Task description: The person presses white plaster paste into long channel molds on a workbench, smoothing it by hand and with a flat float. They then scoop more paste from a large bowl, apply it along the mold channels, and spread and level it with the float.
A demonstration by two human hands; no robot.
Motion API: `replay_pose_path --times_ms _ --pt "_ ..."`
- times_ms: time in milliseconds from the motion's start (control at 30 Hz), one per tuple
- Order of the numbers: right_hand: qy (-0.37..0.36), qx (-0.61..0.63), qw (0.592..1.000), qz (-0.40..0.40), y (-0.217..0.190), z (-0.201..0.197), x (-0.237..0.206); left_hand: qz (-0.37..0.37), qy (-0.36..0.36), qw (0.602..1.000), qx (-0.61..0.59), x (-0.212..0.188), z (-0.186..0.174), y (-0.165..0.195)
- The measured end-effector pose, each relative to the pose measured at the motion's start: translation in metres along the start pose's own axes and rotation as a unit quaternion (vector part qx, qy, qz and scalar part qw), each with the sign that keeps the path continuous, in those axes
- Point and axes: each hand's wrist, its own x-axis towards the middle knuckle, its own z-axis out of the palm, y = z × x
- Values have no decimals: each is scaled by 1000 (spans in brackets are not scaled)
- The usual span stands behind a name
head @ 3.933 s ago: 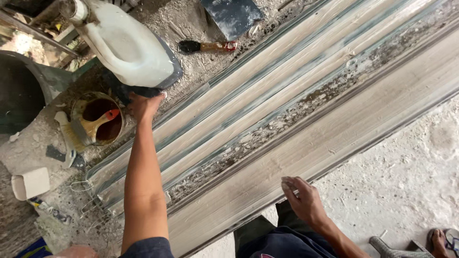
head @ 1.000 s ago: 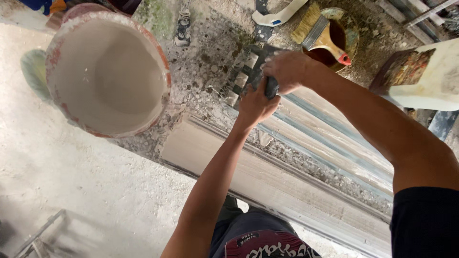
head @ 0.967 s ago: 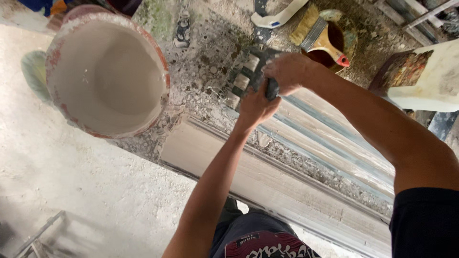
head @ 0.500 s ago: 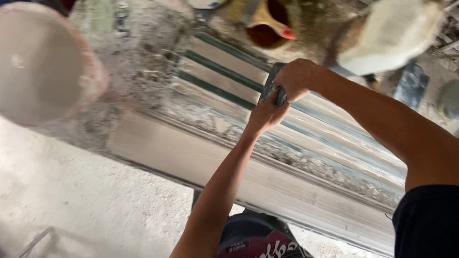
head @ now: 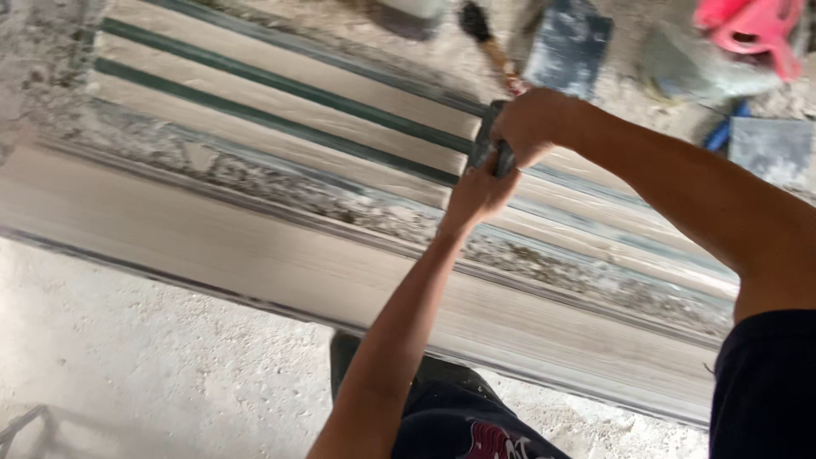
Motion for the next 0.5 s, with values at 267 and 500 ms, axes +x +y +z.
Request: replay_pose_path --times_ms 267,500 --pt "-11 78 995 63 44 169 -120 72 14 996 43 -25 184 86" --pt "1 37 998 58 86 305 -225 8 -18 999 26 -29 345 163"
